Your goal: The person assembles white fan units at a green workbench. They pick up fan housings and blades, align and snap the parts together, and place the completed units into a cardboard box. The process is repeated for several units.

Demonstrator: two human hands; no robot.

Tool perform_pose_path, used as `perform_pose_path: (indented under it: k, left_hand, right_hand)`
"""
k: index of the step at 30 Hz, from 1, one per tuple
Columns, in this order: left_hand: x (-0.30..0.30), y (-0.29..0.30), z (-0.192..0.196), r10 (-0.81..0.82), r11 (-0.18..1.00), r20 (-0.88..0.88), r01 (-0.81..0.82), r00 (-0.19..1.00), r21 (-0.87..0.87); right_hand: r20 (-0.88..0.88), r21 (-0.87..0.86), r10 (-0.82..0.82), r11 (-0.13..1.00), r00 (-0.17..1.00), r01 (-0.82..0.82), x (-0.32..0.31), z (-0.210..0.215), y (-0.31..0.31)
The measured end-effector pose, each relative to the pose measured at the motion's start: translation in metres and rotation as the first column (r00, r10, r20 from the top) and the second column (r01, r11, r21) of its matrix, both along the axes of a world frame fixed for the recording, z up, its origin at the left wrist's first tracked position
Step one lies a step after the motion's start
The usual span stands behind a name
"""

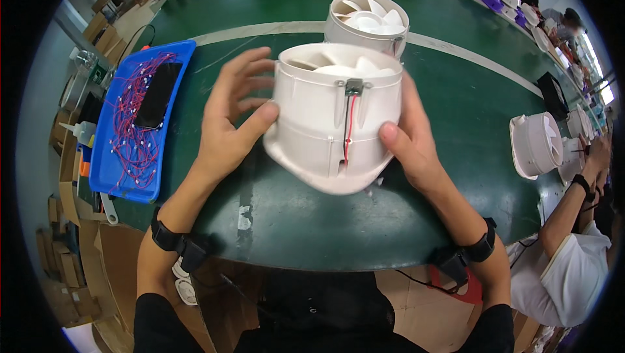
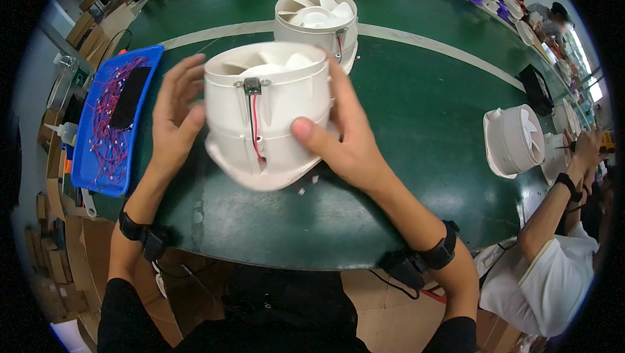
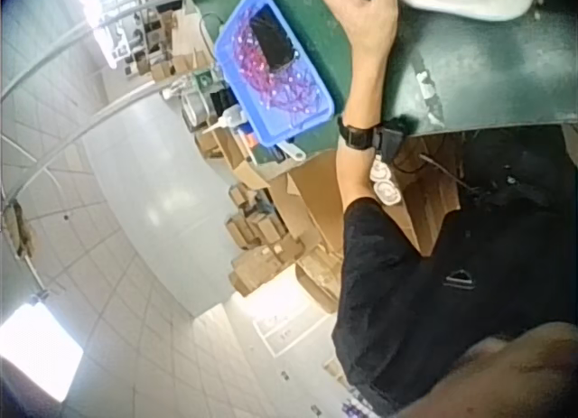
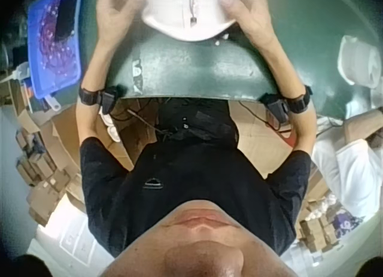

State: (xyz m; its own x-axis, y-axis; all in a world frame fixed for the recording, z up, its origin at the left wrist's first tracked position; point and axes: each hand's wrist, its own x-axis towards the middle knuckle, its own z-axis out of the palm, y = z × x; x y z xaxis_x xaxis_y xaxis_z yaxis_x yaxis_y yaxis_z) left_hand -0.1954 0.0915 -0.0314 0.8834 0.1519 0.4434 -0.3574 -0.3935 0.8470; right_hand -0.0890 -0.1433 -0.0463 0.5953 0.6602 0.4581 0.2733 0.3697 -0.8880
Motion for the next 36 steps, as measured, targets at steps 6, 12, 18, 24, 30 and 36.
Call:
perform_pose_path:
  k: [6,12,18,24,30,36]
  left_hand:
    - [-0.005,-0.017,-0.002,-0.075,0.987,-0.019,0.076,0.997,0.141]
    - [-0.004,-0.022,-0.003,0.043,0.994,0.048,-0.047,0.998,0.094]
    - [-0.005,-0.026,0.001,-0.201,0.89,0.032,0.196,0.979,-0.413]
    - [-0.008,-0.029,0.006,-0.106,0.932,-0.16,0.042,0.981,-0.36]
    - [-0.009,-0.031,0.003,-0.239,0.877,-0.036,0.2,0.97,-0.436]
    - [-0.01,-0.031,0.005,-0.235,0.854,-0.073,0.17,0.969,-0.491]
  right_hand:
    - [0.22,-0.07,-0.29,0.948,0.932,0.311,-0.006,0.0,0.004]
    - [0.3,-0.095,-0.27,0.946,0.915,0.31,-0.022,0.013,0.006]
    - [0.583,0.013,-0.335,0.915,0.74,0.404,-0.021,0.022,-0.003]
    - [0.555,0.048,-0.376,0.905,0.742,0.422,-0.018,0.016,0.0]
    - [0.577,0.053,-0.349,0.918,0.738,0.393,-0.015,0.014,0.0]
    - [0.714,0.079,-0.313,0.925,0.626,0.372,-0.019,0.015,0.001]
